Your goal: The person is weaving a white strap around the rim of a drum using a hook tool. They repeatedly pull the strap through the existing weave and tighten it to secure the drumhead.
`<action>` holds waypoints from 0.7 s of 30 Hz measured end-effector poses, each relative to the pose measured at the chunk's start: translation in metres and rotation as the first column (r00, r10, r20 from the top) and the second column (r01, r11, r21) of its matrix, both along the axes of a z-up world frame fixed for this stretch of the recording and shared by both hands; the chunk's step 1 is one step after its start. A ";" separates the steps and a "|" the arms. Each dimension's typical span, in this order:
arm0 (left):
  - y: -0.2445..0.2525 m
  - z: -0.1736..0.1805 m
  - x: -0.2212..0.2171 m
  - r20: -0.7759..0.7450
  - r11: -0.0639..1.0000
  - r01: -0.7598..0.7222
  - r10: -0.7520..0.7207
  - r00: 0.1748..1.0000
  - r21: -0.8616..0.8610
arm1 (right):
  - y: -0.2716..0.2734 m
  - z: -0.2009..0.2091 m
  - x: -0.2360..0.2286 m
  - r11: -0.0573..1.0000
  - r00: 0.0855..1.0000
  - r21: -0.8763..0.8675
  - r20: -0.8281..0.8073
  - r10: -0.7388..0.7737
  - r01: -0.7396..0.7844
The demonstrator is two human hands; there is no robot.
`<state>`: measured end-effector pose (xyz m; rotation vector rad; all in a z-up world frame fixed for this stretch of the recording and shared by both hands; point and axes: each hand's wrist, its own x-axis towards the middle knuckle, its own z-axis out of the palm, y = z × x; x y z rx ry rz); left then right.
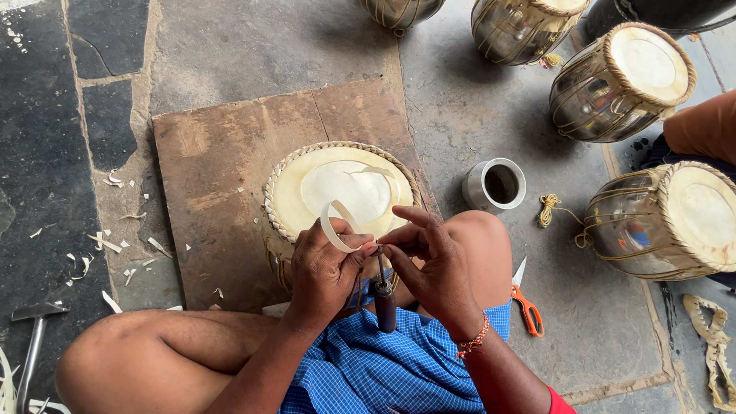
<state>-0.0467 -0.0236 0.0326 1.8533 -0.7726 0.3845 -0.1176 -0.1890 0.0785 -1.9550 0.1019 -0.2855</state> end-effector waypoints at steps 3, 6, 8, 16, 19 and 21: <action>0.001 0.001 0.002 0.009 1.000 0.012 -0.012 1.000 0.011 | -0.001 -0.002 0.001 1.000 1.000 -0.002 0.000 -0.011 0.011; 0.003 0.000 0.004 0.020 0.998 0.046 -0.046 0.999 0.031 | 0.000 -0.005 0.002 1.000 1.000 -0.020 0.002 -0.019 0.019; 0.004 0.001 0.006 0.031 0.997 0.064 -0.065 0.997 0.046 | 0.000 -0.008 0.002 0.999 1.000 -0.027 0.011 -0.018 0.018; 0.006 0.008 0.009 0.012 0.992 0.104 -0.106 0.994 0.076 | -0.004 -0.016 -0.003 0.989 0.999 0.146 0.045 0.003 -0.009; 0.010 0.012 0.010 -0.039 0.989 0.137 -0.135 0.990 0.053 | -0.005 -0.020 -0.005 0.986 0.999 0.167 0.049 0.000 -0.008; 0.011 0.015 0.009 -0.065 0.987 0.152 -0.149 0.987 0.045 | -0.005 -0.022 -0.007 0.986 0.999 0.167 0.043 0.001 -0.008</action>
